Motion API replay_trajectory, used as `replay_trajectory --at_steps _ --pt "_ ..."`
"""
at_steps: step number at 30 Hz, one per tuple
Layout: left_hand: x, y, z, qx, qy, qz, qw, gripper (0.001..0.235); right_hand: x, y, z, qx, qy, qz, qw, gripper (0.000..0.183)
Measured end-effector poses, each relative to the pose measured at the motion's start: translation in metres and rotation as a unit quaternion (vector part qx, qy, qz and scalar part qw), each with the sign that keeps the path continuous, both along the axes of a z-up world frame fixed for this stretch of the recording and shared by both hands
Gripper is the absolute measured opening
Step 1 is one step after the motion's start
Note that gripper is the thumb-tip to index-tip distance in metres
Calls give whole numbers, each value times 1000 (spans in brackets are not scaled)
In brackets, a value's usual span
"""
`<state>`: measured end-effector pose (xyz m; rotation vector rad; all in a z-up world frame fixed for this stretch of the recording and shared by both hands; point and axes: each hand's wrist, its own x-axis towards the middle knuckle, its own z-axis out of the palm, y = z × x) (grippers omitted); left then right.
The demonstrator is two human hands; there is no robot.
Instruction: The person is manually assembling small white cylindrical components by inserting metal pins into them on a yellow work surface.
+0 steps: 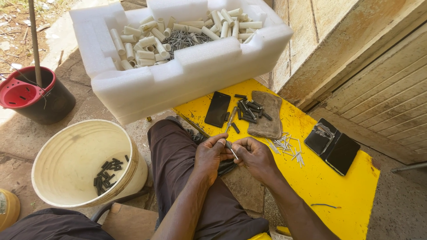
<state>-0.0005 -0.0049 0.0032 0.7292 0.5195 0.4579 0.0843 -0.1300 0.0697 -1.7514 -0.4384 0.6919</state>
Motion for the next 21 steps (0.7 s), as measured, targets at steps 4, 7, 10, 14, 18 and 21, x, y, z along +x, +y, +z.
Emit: replay_trajectory --at_steps 4,7,10,14,18,21 --pt "1 5 -2 -14 -10 10 1000 33 -1 -15 12 5 -53 89 995 37" --pt "1 3 2 -16 -11 -6 1000 34 3 -19 4 44 -62 99 992 37" --pt "4 2 -6 -6 -11 -21 1000 34 4 -17 0 41 -84 80 992 27" --pt "2 5 -6 -3 -12 -31 999 34 1 -13 -7 48 -59 22 997 20" --pt "0 6 0 0 -11 -41 999 35 7 -14 -32 62 -51 -5 997 17" --pt "-8 6 27 12 16 -29 999 37 5 -10 -34 76 -35 -12 996 19"
